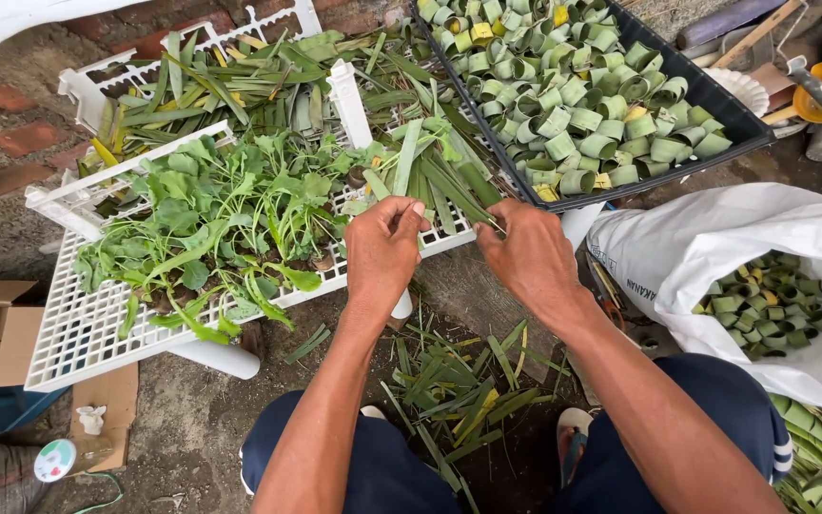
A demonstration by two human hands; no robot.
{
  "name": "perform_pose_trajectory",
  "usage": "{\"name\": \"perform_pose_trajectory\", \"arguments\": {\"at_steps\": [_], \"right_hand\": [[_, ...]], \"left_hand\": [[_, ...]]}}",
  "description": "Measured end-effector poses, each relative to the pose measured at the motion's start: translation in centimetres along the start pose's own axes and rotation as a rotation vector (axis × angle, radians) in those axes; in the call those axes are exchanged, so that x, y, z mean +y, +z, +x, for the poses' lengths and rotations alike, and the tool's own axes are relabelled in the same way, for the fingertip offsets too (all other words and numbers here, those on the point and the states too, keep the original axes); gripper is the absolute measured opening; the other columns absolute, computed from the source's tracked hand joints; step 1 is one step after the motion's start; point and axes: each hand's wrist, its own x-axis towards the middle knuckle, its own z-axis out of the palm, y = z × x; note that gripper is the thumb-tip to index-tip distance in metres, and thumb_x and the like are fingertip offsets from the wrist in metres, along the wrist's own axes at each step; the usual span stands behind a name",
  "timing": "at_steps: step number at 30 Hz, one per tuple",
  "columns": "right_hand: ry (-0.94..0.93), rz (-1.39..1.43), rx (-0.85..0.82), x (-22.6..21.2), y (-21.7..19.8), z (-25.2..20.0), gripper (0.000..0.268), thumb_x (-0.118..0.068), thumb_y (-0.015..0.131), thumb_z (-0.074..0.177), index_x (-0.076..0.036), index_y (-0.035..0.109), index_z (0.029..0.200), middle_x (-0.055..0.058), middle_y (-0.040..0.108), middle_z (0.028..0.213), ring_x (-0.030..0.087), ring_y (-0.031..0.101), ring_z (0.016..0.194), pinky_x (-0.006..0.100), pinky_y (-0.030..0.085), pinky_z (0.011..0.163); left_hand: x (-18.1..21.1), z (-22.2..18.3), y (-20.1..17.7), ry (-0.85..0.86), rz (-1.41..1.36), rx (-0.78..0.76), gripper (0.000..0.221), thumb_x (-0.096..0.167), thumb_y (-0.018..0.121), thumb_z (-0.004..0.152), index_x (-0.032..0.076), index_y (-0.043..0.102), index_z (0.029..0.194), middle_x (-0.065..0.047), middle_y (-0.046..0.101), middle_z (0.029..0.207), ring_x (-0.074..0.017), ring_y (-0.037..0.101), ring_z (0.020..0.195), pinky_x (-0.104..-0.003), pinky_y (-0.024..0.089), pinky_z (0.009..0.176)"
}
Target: Weaving small baskets from long, thin leaf strips.
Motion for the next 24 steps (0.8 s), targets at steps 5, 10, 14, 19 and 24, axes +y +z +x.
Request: {"name": "perform_pose_trajectory", "arguments": {"at_steps": [5,10,14,19,24], "right_hand": [[0.004,0.042,0.044,0.3,0.0,-0.1,0.02,-0.02,0.072,0.092,-0.004,0.078,0.103,0.016,0.075,0.084,0.039,0.076,0.089,0.06,0.061,0.079],[-0.057,0.153,0.127,-0.7,-0.9,-1.1,0.017,-0.017,0.073,0.091,-0.001,0.078,0.097,0.017,0.073,0.079,0.038,0.076,0.084,0.057,0.062,0.074],[-0.239,0.195,0.123,0.2,-1.0,-2.0,0.014,-0.007,0.068,0.097,0.004,0.073,0.104,0.023,0.072,0.085,0.038,0.075,0.084,0.049,0.065,0.071],[-0.488,0.079,0.114,-0.6,-2.1,-3.4,0.016,-0.009,0.068,0.099,0.0,0.071,0.111,0.02,0.073,0.094,0.03,0.076,0.076,0.039,0.067,0.063],[-0.598,0.186,-0.038,-0.8,-5.0,-3.8,0.036,-0.016,0.075,0.096,0.003,0.067,0.125,0.026,0.07,0.108,0.038,0.076,0.087,0.044,0.068,0.068]], "left_hand": [[1.9,-0.2,0.6,-0.103,-0.026,-0.049,0.026,0.015,0.058,0.104,0.005,0.076,0.089,-0.01,0.07,0.063,-0.0114,0.06,0.044,-0.026,0.047,0.044],[1.8,0.0,2.2,-0.313,-0.269,-0.102,0.039,0.027,0.057,0.105,-0.009,0.069,0.107,-0.023,0.073,0.082,-0.0156,0.066,0.054,-0.024,0.053,0.04],[1.7,0.7,2.9,-0.469,-0.512,-0.185,0.063,0.049,0.059,0.1,-0.01,0.053,0.122,-0.021,0.067,0.105,-0.0211,0.072,0.081,-0.03,0.064,0.065],[1.8,1.3,3.3,-0.487,-0.858,-0.171,0.038,0.02,0.057,0.102,-0.006,0.045,0.127,-0.028,0.066,0.127,-0.0357,0.073,0.109,-0.052,0.062,0.091],[1.9,1.7,2.7,-0.404,-0.978,-0.132,0.033,0.005,0.049,0.094,-0.005,0.048,0.125,-0.027,0.071,0.112,-0.0254,0.072,0.076,-0.038,0.067,0.065]]}}
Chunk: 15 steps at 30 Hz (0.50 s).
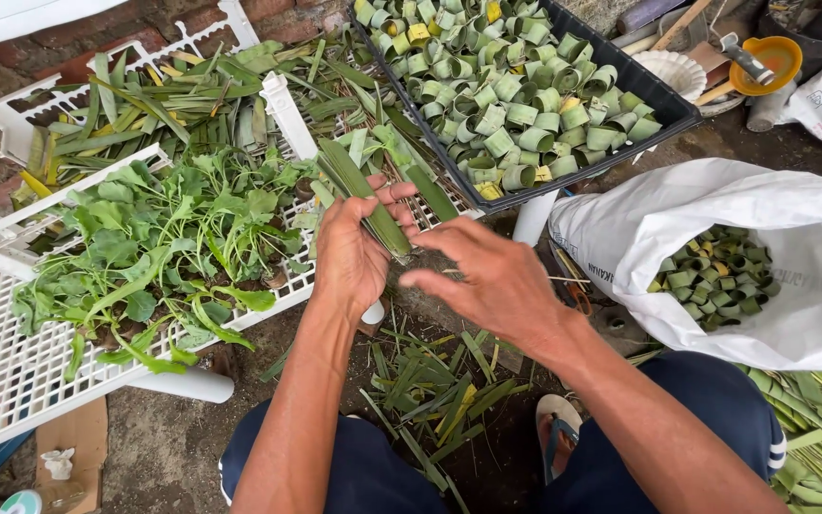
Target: Weaving small baskets from long, thin leaf strips.
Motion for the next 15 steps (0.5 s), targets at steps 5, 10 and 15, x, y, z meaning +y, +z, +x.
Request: {"name": "perform_pose_trajectory", "arguments": {"at_steps": [5,10,15], "right_hand": [[0.103,0.193,0.247,2.4,-1.6,-0.3,0.02,-0.007,0.076,0.096,0.001,0.074,0.114,0.019,0.072,0.089,0.019,0.065,0.057,0.024,0.05,0.044],[0.272,0.391,0.385,2.1,-3.0,-0.2,0.016,-0.006,0.075,0.098,-0.003,0.076,0.114,0.005,0.071,0.085,-0.001,0.053,0.047,0.014,0.04,0.036],[0.3,0.485,0.449,2.8,-2.9,-0.1,0.028,-0.013,0.073,0.099,0.001,0.07,0.124,0.015,0.075,0.086,0.009,0.069,0.074,0.02,0.054,0.052]], "left_hand": [[0.1,-1.1,0.5,-0.014,0.091,-0.119,0.041,0.009,0.044,0.097,-0.003,0.049,0.136,-0.02,0.068,0.104,-0.0151,0.061,0.064,-0.029,0.056,0.05],[-0.5,-3.0,2.5,-0.051,0.348,-0.18,0.041,0.016,0.039,0.105,0.0,0.051,0.14,-0.012,0.066,0.096,-0.0102,0.055,0.061,-0.024,0.05,0.047],[-1.7,-4.4,3.8,-0.083,0.582,-0.28,0.042,0.029,0.039,0.111,0.002,0.057,0.137,-0.01,0.064,0.092,-0.0107,0.048,0.065,-0.024,0.041,0.052]]}}
